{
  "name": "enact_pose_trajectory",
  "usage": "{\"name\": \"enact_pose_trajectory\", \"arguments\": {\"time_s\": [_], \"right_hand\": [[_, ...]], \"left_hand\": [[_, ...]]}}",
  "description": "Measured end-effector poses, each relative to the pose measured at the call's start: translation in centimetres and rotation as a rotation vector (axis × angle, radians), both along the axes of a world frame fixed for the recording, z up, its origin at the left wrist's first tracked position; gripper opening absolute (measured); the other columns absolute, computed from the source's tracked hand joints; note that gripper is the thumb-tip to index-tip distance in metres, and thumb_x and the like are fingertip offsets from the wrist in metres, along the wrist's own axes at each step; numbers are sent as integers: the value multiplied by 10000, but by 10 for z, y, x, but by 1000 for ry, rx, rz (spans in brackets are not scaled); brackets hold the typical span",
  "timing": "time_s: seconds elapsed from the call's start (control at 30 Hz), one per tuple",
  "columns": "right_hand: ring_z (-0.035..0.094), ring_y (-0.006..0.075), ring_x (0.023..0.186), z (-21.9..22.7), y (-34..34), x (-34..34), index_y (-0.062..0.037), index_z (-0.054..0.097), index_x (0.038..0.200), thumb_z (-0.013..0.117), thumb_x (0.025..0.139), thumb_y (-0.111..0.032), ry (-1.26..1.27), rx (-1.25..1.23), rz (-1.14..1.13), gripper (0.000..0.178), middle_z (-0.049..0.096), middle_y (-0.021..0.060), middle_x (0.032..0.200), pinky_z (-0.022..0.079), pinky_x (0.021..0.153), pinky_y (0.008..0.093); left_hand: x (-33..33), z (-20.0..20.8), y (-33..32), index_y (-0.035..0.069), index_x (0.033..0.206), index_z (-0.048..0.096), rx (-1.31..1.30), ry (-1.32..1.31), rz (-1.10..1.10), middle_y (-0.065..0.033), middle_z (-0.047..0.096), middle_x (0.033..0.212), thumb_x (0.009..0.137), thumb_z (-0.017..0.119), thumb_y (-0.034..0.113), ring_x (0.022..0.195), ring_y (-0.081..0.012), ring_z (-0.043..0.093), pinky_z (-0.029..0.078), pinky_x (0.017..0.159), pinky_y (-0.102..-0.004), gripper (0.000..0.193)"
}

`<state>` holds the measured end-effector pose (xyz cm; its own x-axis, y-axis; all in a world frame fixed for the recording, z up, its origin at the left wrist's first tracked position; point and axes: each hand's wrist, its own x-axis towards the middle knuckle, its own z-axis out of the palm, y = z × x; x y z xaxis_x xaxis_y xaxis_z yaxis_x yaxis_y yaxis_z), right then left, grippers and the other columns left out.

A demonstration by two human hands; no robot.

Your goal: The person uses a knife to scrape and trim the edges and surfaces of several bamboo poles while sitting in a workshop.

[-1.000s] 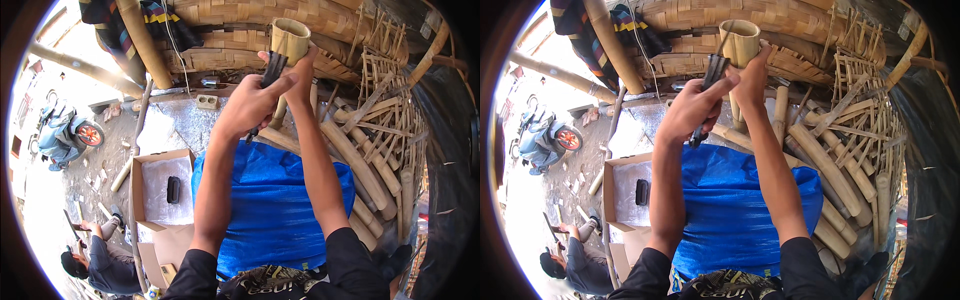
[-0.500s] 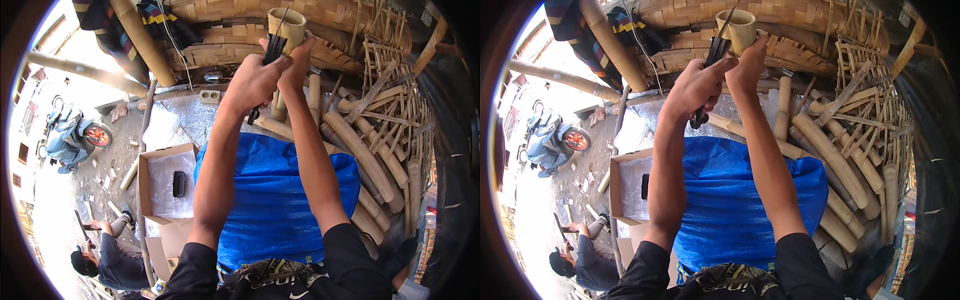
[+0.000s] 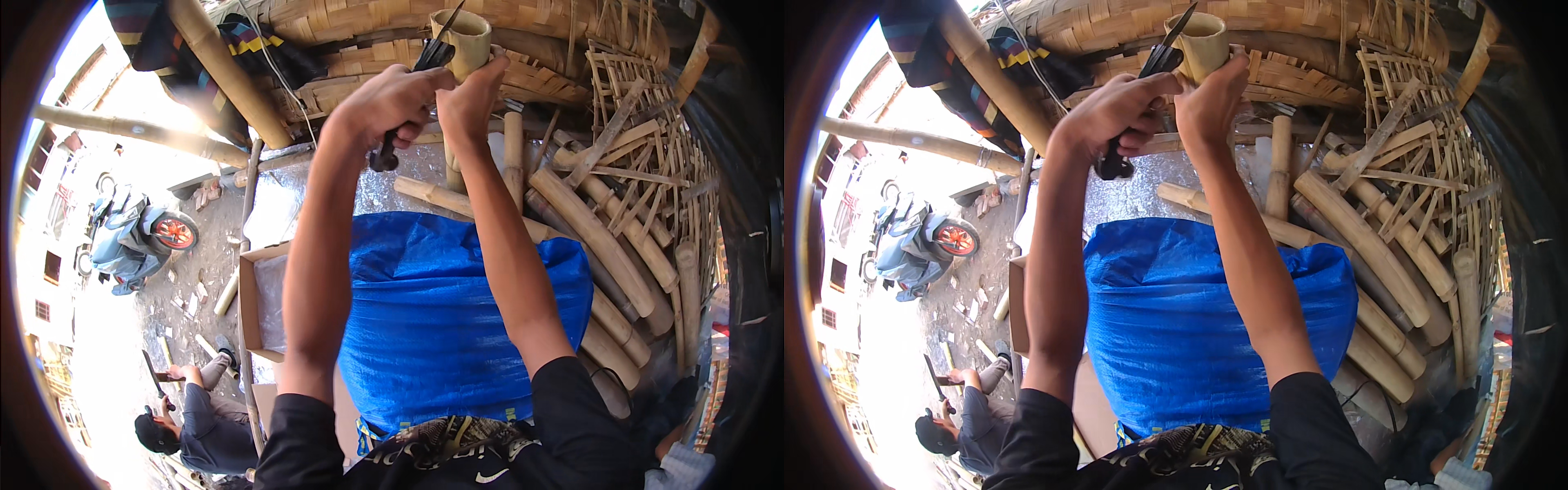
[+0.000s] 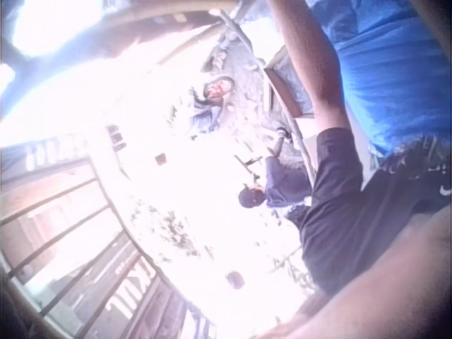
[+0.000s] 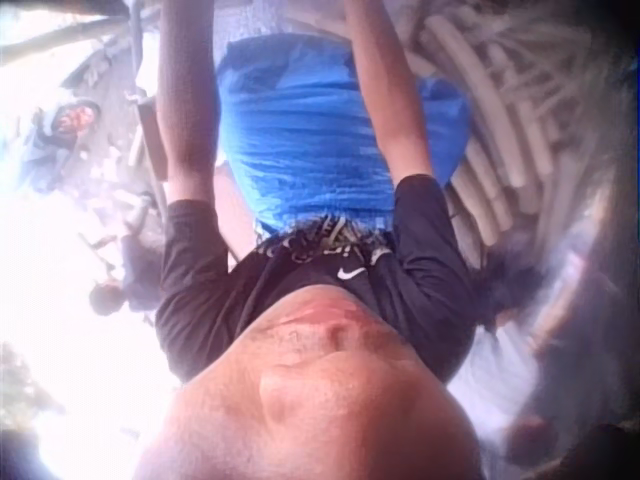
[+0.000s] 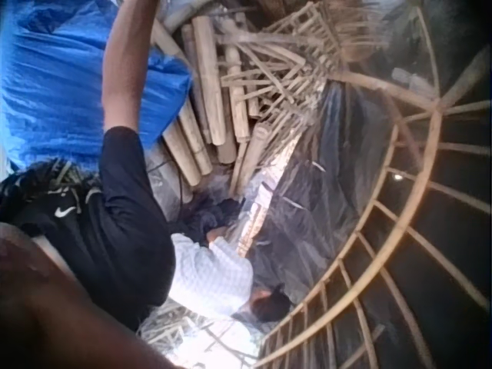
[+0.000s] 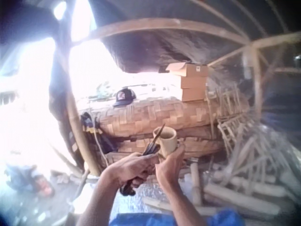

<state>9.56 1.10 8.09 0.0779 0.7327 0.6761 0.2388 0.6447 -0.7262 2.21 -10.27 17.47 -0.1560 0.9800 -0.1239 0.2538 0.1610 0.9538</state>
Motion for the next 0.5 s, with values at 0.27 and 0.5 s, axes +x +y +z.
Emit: {"name": "enact_pose_trajectory", "arguments": {"time_s": [0.27,0.5], "right_hand": [[491,418,1113,19,4,0,35,278,1419,794,868,-348,-161,-84,-324,846,458,277,1180,369,863,591],[492,417,1090,14,5,3,9,276,1436,775,883,-346,-180,-74,-359,825,452,268,1183,371,858,574]], "left_hand": [[-35,80,44,175,695,407,-493,317,-214,71,332,519,815,617,347,403,-70,338,269,385,-258,296],[-20,78,64,130,712,447,-553,708,-27,25,374,540,784,688,439,469,-108,424,385,447,-280,398]]}}
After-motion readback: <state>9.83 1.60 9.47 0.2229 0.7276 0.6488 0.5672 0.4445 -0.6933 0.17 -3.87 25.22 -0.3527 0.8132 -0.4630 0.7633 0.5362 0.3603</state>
